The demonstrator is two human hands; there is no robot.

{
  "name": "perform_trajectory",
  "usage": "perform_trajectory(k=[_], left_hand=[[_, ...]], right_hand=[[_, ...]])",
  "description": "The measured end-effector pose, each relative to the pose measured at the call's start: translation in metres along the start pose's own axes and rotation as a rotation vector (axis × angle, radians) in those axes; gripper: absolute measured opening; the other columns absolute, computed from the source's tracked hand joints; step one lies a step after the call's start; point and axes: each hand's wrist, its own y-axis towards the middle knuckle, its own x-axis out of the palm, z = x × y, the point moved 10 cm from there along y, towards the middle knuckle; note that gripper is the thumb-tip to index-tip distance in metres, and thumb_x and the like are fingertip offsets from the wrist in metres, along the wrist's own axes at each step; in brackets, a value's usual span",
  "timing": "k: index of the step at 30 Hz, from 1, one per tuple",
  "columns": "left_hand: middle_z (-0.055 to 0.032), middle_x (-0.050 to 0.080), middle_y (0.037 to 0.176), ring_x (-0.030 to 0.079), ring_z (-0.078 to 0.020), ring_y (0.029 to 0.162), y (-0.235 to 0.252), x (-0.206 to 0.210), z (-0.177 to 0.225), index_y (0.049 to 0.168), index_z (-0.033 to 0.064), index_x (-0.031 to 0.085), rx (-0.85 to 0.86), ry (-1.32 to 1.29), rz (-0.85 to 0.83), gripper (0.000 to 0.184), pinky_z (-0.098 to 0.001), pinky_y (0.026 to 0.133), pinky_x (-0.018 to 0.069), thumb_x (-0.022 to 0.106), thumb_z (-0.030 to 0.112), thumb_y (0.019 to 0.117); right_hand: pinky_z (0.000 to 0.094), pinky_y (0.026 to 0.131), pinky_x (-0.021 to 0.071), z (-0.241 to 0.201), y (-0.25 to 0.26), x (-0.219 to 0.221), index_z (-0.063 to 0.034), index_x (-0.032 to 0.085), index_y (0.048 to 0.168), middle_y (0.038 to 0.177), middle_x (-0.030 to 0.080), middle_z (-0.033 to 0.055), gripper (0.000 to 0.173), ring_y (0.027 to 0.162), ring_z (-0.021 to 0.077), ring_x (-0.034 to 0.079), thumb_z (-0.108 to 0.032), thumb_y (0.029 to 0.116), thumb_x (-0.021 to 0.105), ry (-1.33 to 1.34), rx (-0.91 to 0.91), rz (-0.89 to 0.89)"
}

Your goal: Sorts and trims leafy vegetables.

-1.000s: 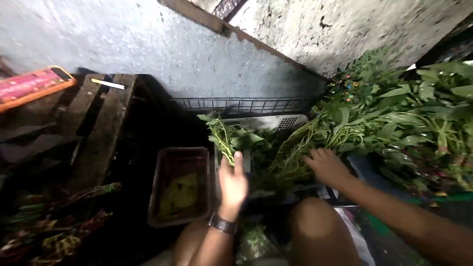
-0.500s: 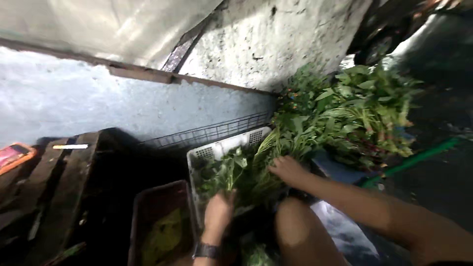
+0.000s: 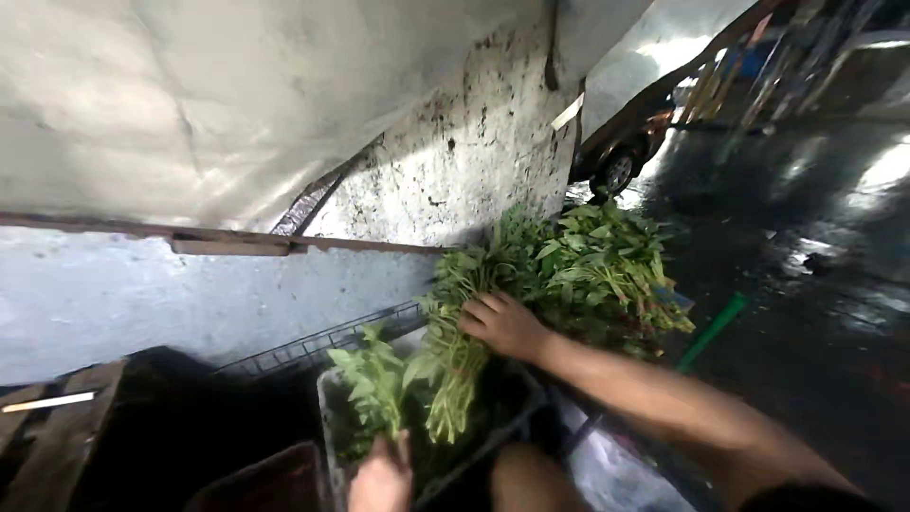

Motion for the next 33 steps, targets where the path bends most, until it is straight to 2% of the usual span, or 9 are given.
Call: perform_trajectory(k=[3, 7, 9, 14, 18, 20, 25, 28, 33], left_hand=[[-0.0229, 0.072, 0.114, 0.070, -0.0427, 0.106, -0.001, 0.044, -0.006, 0.128, 0.0066, 0.065, -0.038, 0.202, -0.245, 0.057, -0.0617, 0.088, 0.0560, 0.044, 0.054, 0.1054], [-0.0228, 0.060, 0.139, 0.063, -0.0420, 0.121, -0.008, 0.067, -0.014, 0.132, 0.0077, 0.065, 0.010, 0.362, -0.320, 0.056, -0.0612, 0.098, 0.0528, 0.058, 0.052, 0.0992], [-0.0236, 0.054, 0.146, 0.054, -0.0450, 0.131, -0.011, 0.050, -0.006, 0.139, 0.0088, 0.061, 0.033, 0.404, -0.290, 0.060, -0.0649, 0.103, 0.0457, 0.062, 0.052, 0.0970], [-0.0241, 0.059, 0.138, 0.061, -0.0444, 0.121, -0.034, 0.001, 0.032, 0.140, 0.0061, 0.057, 0.090, 0.436, -0.425, 0.054, -0.0644, 0.096, 0.0514, 0.060, 0.041, 0.0992], [-0.0265, 0.065, 0.121, 0.065, -0.0474, 0.110, -0.079, -0.009, 0.040, 0.127, 0.0018, 0.063, 0.205, 0.587, -0.646, 0.036, -0.0673, 0.087, 0.0526, 0.063, 0.023, 0.0988], [-0.0254, 0.060, 0.129, 0.063, -0.0487, 0.108, -0.126, -0.011, 0.032, 0.135, 0.0079, 0.060, 0.279, 0.672, -0.782, 0.039, -0.0682, 0.084, 0.0530, 0.066, 0.019, 0.0977], [-0.0137, 0.062, 0.139, 0.057, -0.0407, 0.129, -0.234, 0.007, -0.013, 0.125, 0.0180, 0.071, 0.822, 0.683, -0.636, 0.042, -0.0659, 0.096, 0.0499, 0.081, 0.024, 0.0847], [-0.0187, 0.047, 0.156, 0.039, -0.0432, 0.146, -0.258, 0.011, -0.039, 0.140, 0.0099, 0.061, 0.604, 0.638, -0.855, 0.045, -0.0658, 0.114, 0.0337, 0.061, 0.034, 0.1013], [-0.0231, 0.059, 0.141, 0.054, -0.0440, 0.131, -0.253, 0.010, -0.039, 0.129, 0.0052, 0.066, 0.587, 0.487, -0.780, 0.042, -0.0624, 0.110, 0.0403, 0.056, 0.037, 0.1038]], right_hand=[[0.0587, 0.114, 0.0408, 0.002, -0.027, 0.063, -0.0106, 0.059, 0.136, 0.147, 0.055, 0.0159, 0.035, 0.138, 0.0391, 0.050, -0.002, 0.1043, 0.047, 0.160, 0.043, -0.223], [0.0639, 0.117, 0.0340, -0.004, -0.086, 0.140, -0.0154, 0.052, 0.149, 0.158, 0.043, 0.0191, 0.050, 0.146, 0.0438, 0.039, 0.001, 0.1023, 0.049, 0.328, 0.232, -0.514], [0.0654, 0.116, 0.0336, -0.011, -0.097, 0.130, -0.0204, 0.045, 0.155, 0.162, 0.038, 0.0174, 0.060, 0.148, 0.0431, 0.036, 0.001, 0.0995, 0.053, 0.406, 0.335, -0.477], [0.0582, 0.119, 0.0342, -0.012, -0.116, 0.089, -0.0158, 0.041, 0.157, 0.162, 0.036, 0.0193, 0.073, 0.148, 0.0412, 0.036, -0.021, 0.0923, 0.074, 0.565, 0.582, -0.298], [0.0574, 0.117, 0.0379, -0.033, -0.121, 0.055, -0.0107, 0.044, 0.154, 0.156, 0.043, 0.0218, 0.069, 0.145, 0.0398, 0.042, -0.029, 0.0943, 0.073, 0.756, 0.599, -0.097], [0.0537, 0.114, 0.0422, -0.051, -0.127, 0.035, -0.0084, 0.043, 0.154, 0.155, 0.046, 0.0214, 0.069, 0.142, 0.0356, 0.046, -0.033, 0.0952, 0.070, 0.878, 0.576, -0.028], [0.0446, 0.101, 0.0519, -0.088, -0.144, 0.026, 0.0046, 0.045, 0.148, 0.147, 0.052, 0.0272, 0.070, 0.130, 0.0335, 0.057, -0.032, 0.0919, 0.068, 1.131, 0.402, 0.133], [0.0362, 0.102, 0.0526, -0.102, -0.154, 0.032, 0.0052, 0.047, 0.146, 0.145, 0.055, 0.0239, 0.068, 0.129, 0.0245, 0.059, -0.032, 0.0937, 0.068, 1.250, 0.379, 0.169], [0.0339, 0.103, 0.0526, -0.107, -0.162, 0.032, 0.0089, 0.045, 0.146, 0.142, 0.056, 0.0240, 0.066, 0.125, 0.0219, 0.060, -0.021, 0.0921, 0.068, 1.359, 0.426, 0.136]])
